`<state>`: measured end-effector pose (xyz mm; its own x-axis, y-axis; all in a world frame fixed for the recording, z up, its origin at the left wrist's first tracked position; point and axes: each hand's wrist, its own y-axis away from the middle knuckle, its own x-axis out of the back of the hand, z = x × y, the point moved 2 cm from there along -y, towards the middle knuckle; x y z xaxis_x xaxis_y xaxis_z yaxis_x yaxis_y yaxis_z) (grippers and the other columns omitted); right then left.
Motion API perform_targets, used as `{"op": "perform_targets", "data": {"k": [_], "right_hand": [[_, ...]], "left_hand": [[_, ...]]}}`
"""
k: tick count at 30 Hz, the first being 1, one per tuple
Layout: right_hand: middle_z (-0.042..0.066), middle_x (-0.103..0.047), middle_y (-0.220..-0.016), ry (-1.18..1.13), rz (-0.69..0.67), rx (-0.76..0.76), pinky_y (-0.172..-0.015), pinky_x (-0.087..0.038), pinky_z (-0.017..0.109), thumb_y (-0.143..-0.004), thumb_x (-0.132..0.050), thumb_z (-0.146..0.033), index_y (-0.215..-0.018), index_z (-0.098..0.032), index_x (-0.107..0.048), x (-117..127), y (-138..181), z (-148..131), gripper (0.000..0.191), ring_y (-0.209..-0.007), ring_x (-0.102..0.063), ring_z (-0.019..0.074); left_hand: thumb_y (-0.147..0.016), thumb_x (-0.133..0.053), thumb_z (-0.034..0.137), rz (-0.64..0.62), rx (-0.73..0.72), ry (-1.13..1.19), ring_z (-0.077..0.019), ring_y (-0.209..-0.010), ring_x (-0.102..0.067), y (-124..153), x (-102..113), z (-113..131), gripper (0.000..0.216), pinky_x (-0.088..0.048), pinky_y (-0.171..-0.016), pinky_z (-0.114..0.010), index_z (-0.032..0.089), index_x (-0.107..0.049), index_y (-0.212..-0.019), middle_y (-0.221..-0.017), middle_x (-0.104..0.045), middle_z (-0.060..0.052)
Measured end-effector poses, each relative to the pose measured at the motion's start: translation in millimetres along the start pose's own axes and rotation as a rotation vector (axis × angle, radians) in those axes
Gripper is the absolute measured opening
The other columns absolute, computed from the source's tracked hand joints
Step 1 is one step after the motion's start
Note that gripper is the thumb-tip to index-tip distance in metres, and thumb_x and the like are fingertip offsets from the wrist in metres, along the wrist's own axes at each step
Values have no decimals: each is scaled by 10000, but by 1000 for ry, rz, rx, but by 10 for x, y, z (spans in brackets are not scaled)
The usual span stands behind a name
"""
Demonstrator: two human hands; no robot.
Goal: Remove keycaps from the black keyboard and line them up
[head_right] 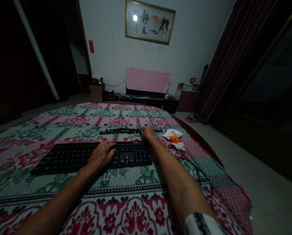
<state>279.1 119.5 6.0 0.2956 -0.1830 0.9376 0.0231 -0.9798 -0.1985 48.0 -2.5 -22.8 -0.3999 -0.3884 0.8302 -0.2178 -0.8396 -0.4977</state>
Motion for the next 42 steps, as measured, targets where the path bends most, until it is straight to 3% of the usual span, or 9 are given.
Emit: {"op": "perform_targets", "data": {"k": [6, 10, 14, 17, 19, 22, 27, 38, 42], "right_hand": [[82, -692, -870, -70, 179, 2, -744, -417, 243, -740, -481, -237, -860, -177, -704, 186, 84, 40, 260, -833, -618, 194], [46, -687, -846, -307, 301, -47, -751, -421, 241, -748, -448, -285, -854, -177, -686, 353, 233, 45, 282, -815, -603, 172], [44, -667, -792, -616, 301, 8, -693, -436, 233, -815, -303, -305, -805, -154, -662, 503, 420, -10, 390, -750, -593, 148], [43, -647, -771, -636, 308, 88, -691, -431, 235, -847, -277, -346, -766, -162, -648, 590, 567, -98, 421, -745, -580, 144], [30, -623, -727, -668, 279, 127, -637, -429, 233, -854, -295, -394, -795, -173, -632, 594, 654, -165, 408, -665, -564, 134], [-1, -575, -662, -837, 103, 176, -515, -409, 214, -834, -355, -435, -821, -170, -602, 516, 752, -258, 362, -523, -508, 105], [-31, -533, -610, -833, -144, 335, -477, -365, 171, -774, -487, -393, -759, -148, -598, 401, 850, -350, 270, -521, -478, 82], [-35, -525, -571, -633, -264, 437, -473, -296, 177, -814, -417, -334, -730, -136, -622, 427, 943, -427, 298, -516, -439, 83], [-40, -467, -502, -559, -198, 398, -454, -241, 191, -805, -412, -281, -633, -139, -577, 389, 969, -541, 278, -482, -393, 82]], "left_hand": [[-814, -442, 235, 9, -5, 4, -204, -930, -543, -1, -3, -1, 272, -449, -837, -322, 182, -617, -1015, -972, -603, -79], [-810, -446, 228, 6, -4, -8, -199, -939, -544, -7, 7, 7, 273, -438, -862, -320, 189, -617, -1019, -977, -608, -72], [-812, -439, 233, -15, -5, -9, -203, -939, -544, -13, 15, 11, 272, -439, -864, -322, 179, -621, -1008, -978, -606, -77], [-809, -439, 232, -6, -16, -2, -205, -941, -540, -9, 17, 12, 267, -442, -861, -323, 184, -622, -998, -975, -604, -79], [-810, -439, 233, 5, -19, -8, -204, -941, -542, -3, 19, 13, 265, -444, -862, -322, 191, -622, -997, -976, -604, -77], [-815, -432, 234, 7, -24, -14, -198, -941, -545, 3, 23, 17, 268, -443, -868, -316, 193, -622, -1000, -984, -606, -74], [-813, -434, 232, 9, -26, -7, -202, -941, -544, 1, 26, 17, 272, -446, -867, -323, 195, -623, -1004, -984, -607, -77], [-820, -423, 239, 10, -35, -32, -211, -961, -545, 0, 2, 12, 276, -444, -875, -328, 171, -623, -998, -1000, -606, -91], [-825, -417, 242, 15, -44, -44, -212, -951, -548, 4, 3, 17, 287, -446, -870, -327, 159, -620, -1011, -1009, -605, -95]]}}
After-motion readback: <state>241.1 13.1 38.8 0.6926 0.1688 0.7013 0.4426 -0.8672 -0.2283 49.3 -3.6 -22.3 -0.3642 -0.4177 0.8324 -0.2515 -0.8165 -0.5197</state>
